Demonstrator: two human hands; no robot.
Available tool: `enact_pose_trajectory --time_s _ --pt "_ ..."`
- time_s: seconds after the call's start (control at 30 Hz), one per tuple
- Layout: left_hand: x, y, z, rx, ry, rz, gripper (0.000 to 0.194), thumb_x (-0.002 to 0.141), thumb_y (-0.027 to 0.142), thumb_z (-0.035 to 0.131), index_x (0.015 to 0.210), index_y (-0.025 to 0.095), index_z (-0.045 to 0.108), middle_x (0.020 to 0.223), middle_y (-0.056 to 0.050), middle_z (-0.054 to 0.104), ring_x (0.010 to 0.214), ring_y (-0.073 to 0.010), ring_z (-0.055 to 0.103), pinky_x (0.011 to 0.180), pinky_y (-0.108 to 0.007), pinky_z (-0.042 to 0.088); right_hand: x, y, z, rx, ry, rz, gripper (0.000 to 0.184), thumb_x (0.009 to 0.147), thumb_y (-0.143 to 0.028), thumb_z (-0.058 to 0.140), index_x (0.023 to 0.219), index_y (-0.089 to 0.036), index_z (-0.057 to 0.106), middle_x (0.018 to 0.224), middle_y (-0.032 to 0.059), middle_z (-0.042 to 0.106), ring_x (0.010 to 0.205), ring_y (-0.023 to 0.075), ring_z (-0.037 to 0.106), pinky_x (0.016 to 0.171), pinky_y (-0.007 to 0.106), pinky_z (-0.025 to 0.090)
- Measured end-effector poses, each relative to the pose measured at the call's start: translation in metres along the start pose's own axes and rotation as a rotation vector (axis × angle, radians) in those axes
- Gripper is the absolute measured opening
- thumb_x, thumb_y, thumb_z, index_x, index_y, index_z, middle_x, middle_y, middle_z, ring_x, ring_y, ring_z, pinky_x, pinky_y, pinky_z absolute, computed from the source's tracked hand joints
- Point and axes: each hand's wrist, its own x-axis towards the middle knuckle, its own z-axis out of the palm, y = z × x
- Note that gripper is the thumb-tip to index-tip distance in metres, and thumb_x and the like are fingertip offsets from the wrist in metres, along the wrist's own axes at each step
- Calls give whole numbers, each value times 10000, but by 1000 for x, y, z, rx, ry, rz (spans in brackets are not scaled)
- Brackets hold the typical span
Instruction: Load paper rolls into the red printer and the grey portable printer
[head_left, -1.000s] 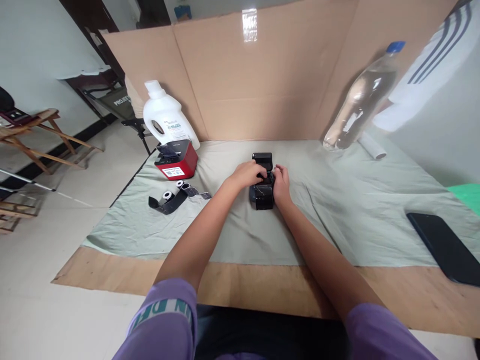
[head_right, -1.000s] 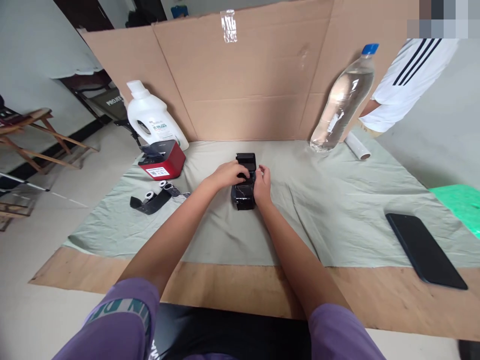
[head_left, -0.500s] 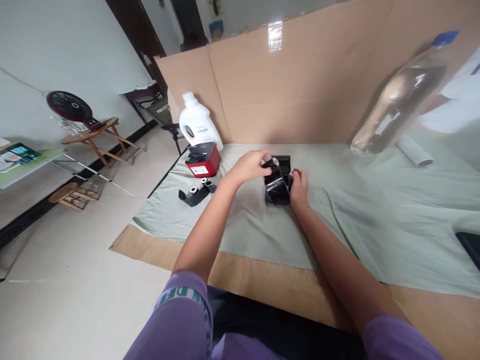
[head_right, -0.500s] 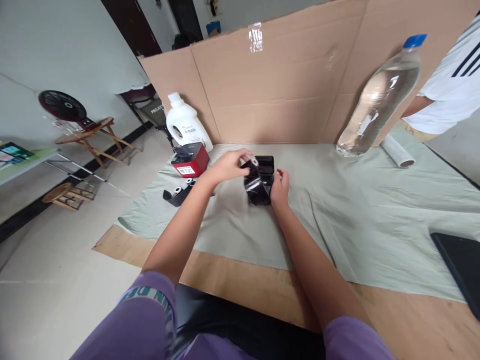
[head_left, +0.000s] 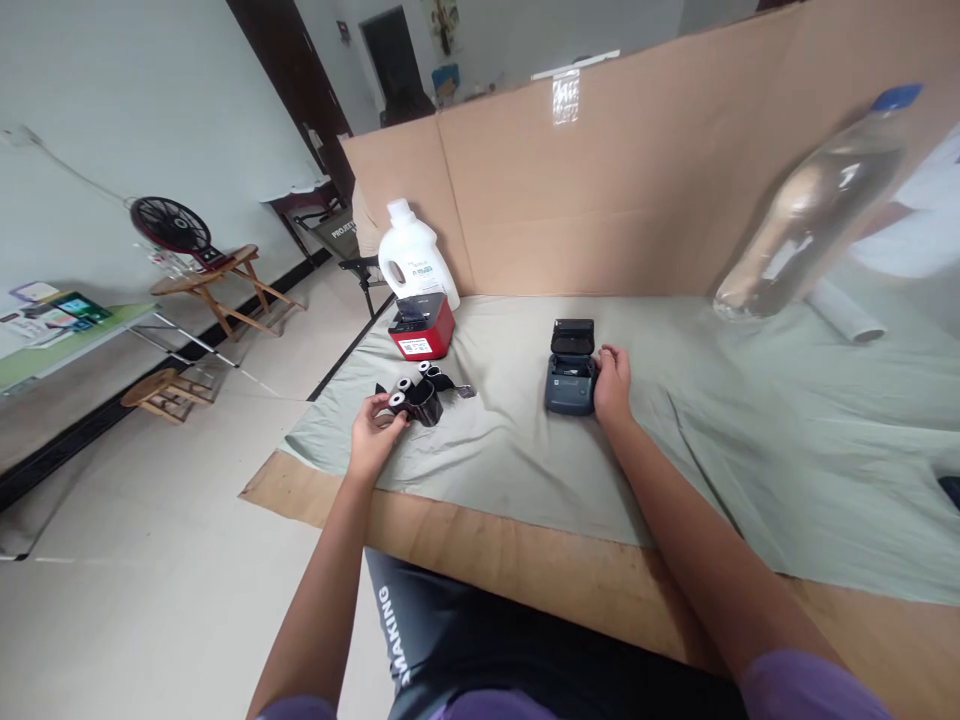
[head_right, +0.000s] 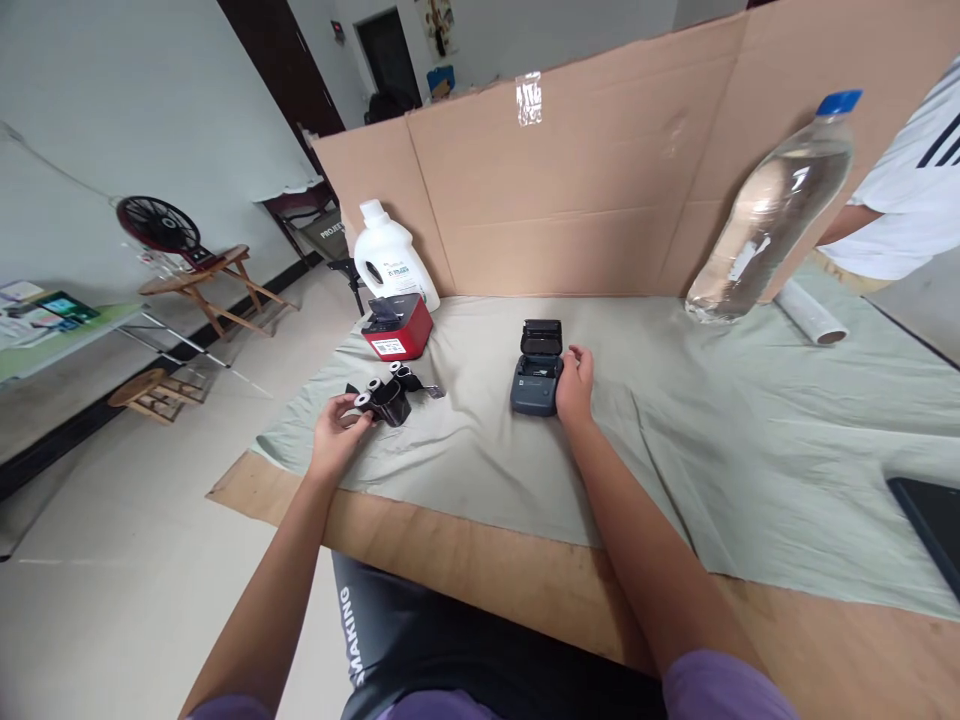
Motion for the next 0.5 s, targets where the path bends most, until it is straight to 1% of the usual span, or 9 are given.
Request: enact_pose_trajectory --time_s 0.07,0.13,0.2,0.23,0.3,0.37,0.4,0.43,0.5 --pt "0 -2 5 131 -48 16 478 753 432 716 1154 201 595 1082 -74 706 623 -141 675 586 -245 488 -1 -3 0 8 6 17 405 862 -546 518 1125 -242 576 1108 44 621 1058 214 615 919 363 498" --pt "-4 -2 6 325 -74 48 416 769 419 699 1126 212 639 964 -39 727 544 -130 617 608 -267 482 -1 -4 0 12 8 17 396 862 -541 520 1115 -242 578 1101 41 620 1055 211 615 925 365 496" --pt "-8 5 1 466 -60 98 443 784 426 688 1177 229 638 974 -29 735 529 -128 578 620 -278 474 0 -3 0 16 11 12 389 862 -536 525 1109 -242 579 1102 41 620 1053 210 613 930 365 494" --pt "-9 10 -3 494 -41 132 474 796 435 678 1220 231 622 1023 -35 734 541 -128 571 632 -282 477 0 -1 0 20 12 9 387 861 -535 529 1107 -241 580 1103 41 620 1052 210 613 931 366 493" --pt "-7 26 -12 514 37 202 496 837 451 630 1272 215 596 1104 -56 718 575 -133 565 668 -292 487 2 2 1 26 15 4 386 858 -533 536 1104 -239 580 1102 42 619 1048 211 613 930 367 493" --pt "6 47 -19 576 105 242 455 870 458 580 1245 203 621 1119 -69 713 620 -150 576 719 -307 494 3 4 1 28 15 -1 387 858 -530 537 1102 -233 582 1095 43 619 1040 210 614 927 364 493" --pt "17 57 -21 641 97 241 431 875 462 569 1219 212 645 1114 -67 718 659 -166 596 746 -316 493 4 5 1 28 13 -2 387 860 -527 533 1102 -230 582 1091 44 620 1036 208 614 925 362 493" --pt "30 66 -21 719 41 223 425 866 471 580 1208 232 662 1118 -60 725 712 -188 624 767 -322 490 4 6 1 26 12 -3 386 863 -524 528 1104 -227 582 1088 45 620 1033 206 615 924 359 493" --pt "61 80 -14 850 -157 165 438 824 475 628 1215 284 678 1147 -44 734 857 -237 670 796 -326 482 4 6 1 21 9 -5 383 872 -518 512 1111 -227 579 1091 45 621 1030 202 616 927 355 491"
